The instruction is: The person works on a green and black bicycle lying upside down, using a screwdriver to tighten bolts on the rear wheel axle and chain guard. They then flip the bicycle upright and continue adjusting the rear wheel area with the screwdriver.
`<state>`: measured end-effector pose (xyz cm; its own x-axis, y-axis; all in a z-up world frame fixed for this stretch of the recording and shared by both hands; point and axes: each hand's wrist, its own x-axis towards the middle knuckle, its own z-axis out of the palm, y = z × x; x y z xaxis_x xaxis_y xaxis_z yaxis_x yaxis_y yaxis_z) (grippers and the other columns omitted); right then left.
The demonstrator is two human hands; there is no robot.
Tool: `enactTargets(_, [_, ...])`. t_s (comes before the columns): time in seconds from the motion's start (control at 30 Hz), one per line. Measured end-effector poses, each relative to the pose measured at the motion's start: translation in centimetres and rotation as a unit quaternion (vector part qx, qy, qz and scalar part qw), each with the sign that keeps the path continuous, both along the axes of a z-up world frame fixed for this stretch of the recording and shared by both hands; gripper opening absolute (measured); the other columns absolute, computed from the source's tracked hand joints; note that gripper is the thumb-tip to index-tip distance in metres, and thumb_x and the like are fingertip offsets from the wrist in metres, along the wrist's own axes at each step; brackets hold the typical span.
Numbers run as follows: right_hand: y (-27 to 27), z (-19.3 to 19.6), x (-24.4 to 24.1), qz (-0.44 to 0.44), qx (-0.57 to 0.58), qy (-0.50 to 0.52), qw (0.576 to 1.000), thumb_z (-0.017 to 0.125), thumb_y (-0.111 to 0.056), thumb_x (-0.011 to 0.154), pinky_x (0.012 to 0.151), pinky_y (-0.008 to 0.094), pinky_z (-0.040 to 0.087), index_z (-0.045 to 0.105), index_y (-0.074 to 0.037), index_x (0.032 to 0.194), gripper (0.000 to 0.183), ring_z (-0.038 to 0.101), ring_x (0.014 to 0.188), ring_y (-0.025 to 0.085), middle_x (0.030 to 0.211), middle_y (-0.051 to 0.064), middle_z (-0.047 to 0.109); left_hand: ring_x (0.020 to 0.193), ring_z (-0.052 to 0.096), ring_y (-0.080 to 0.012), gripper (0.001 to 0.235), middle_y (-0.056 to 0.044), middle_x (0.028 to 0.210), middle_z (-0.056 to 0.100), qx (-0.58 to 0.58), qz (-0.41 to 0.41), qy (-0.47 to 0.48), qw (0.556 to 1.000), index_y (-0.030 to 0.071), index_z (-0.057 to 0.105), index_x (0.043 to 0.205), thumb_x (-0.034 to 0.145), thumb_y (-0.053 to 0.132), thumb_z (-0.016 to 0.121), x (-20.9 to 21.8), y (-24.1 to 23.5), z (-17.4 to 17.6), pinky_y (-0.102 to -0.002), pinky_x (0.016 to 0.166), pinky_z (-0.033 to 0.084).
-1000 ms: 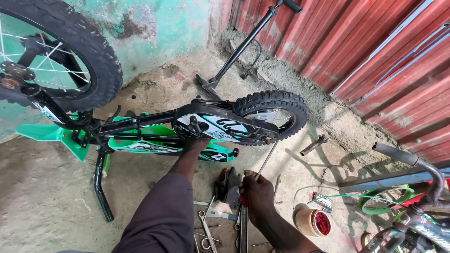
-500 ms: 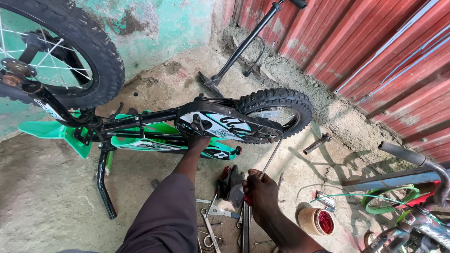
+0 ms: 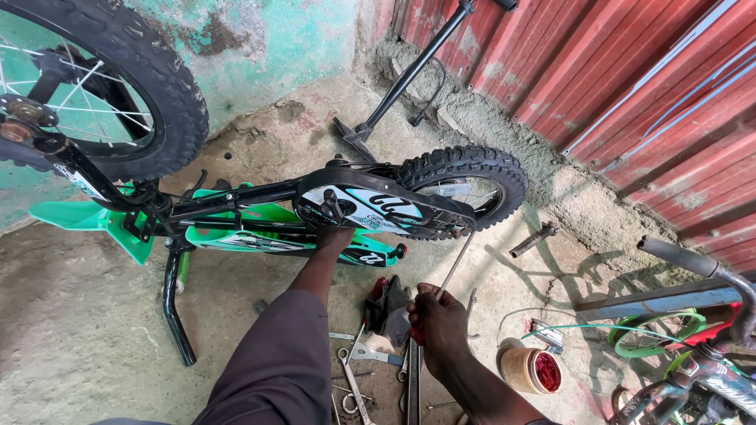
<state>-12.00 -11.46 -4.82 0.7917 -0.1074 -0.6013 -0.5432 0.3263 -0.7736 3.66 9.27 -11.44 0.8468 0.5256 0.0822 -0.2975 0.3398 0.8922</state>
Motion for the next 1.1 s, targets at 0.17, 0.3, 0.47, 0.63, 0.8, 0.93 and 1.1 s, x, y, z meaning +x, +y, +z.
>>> enactTargets(0.17, [-0.5,-0.4,0.7,0.001,-0.008,-0.014,1.0,0.055,-0.01,0.103,0.044,0.027,0.039,0.064,-0.003,0.118,0.019,0.049,0.058,0.015,0.078,0.012,0.061,0.083,0.058,-0.0245,0.014,-0.011,0.09,0.059,-0.032,0.002,-0.042,0.999,0.001,0.065,0.108,0.096,0.005,0.06,-0.6,0.1,1.8,-0.04,0.076,0.057])
enactTargets(0.3, [-0.9,-2.2,0.6,-0.033,-0.056,-0.019,0.998,0.056,-0.008,0.101,0.043,0.029,0.037,0.065,-0.001,0.119,0.021,0.05,0.057,0.017,0.079,0.012,0.061,0.082,0.058,-0.0235,0.013,-0.01,0.089,0.059,-0.046,0.009,-0.053,0.997,0.001,0.065,0.107,0.096,0.004,0.059,-1.9,0.7,3.0,-0.04,0.076,0.057])
enactTargets(0.47, [-0.4,0.2,0.4,-0.043,-0.05,-0.035,0.997,0.056,-0.008,0.1,0.043,0.028,0.033,0.065,-0.004,0.115,0.018,0.048,0.058,0.016,0.077,0.012,0.061,0.078,0.056,-0.0215,0.012,-0.009,0.086,0.057,-0.082,0.012,-0.104,0.991,0.001,0.065,0.106,0.096,0.002,0.057,0.0,0.8,7.3,-0.038,0.075,0.056])
enactTargets(0.63, [0.4,1.3,-0.2,-0.021,-0.043,-0.011,0.999,0.055,-0.008,0.101,0.045,0.028,0.035,0.067,-0.003,0.118,0.021,0.048,0.059,0.016,0.076,0.012,0.059,0.076,0.056,-0.02,0.012,-0.008,0.085,0.056,-0.107,-0.001,-0.145,0.984,0.001,0.065,0.105,0.096,0.0,0.056,1.4,2.4,11.3,-0.038,0.074,0.056])
enactTargets(0.8, [1.3,3.2,0.4,-0.017,-0.03,0.003,0.999,0.053,-0.008,0.104,0.044,0.029,0.034,0.064,-0.001,0.119,0.02,0.046,0.058,0.017,0.078,0.014,0.059,0.073,0.055,-0.0184,0.013,-0.007,0.083,0.055,-0.123,-0.002,-0.188,0.974,0.001,0.065,0.104,0.097,-0.001,0.054,1.7,4.4,14.9,-0.037,0.074,0.055])
enactTargets(0.93, [2.7,6.7,0.9,-0.019,-0.043,-0.05,0.998,0.055,-0.011,0.103,0.044,0.029,0.036,0.065,-0.002,0.11,0.015,0.049,0.056,0.018,0.075,0.014,0.062,0.07,0.054,-0.0169,0.014,-0.006,0.081,0.054,-0.145,-0.014,-0.219,0.965,0.002,0.065,0.102,0.097,-0.002,0.053,2.0,4.7,18.2,-0.036,0.073,0.055])
enactTargets(1.1, [3.4,8.2,2.0,-0.011,-0.005,-0.095,0.995,0.053,-0.018,0.105,0.045,0.029,0.037,0.059,-0.004,0.118,0.02,0.068,0.071,0.024,0.089,0.018,0.073,0.071,0.056,-0.021,0.013,-0.005,0.072,0.051,-0.283,-0.026,-0.25,0.926,0.001,0.065,0.102,0.092,0.003,0.057,0.9,5.1,21.9,-0.035,0.074,0.052])
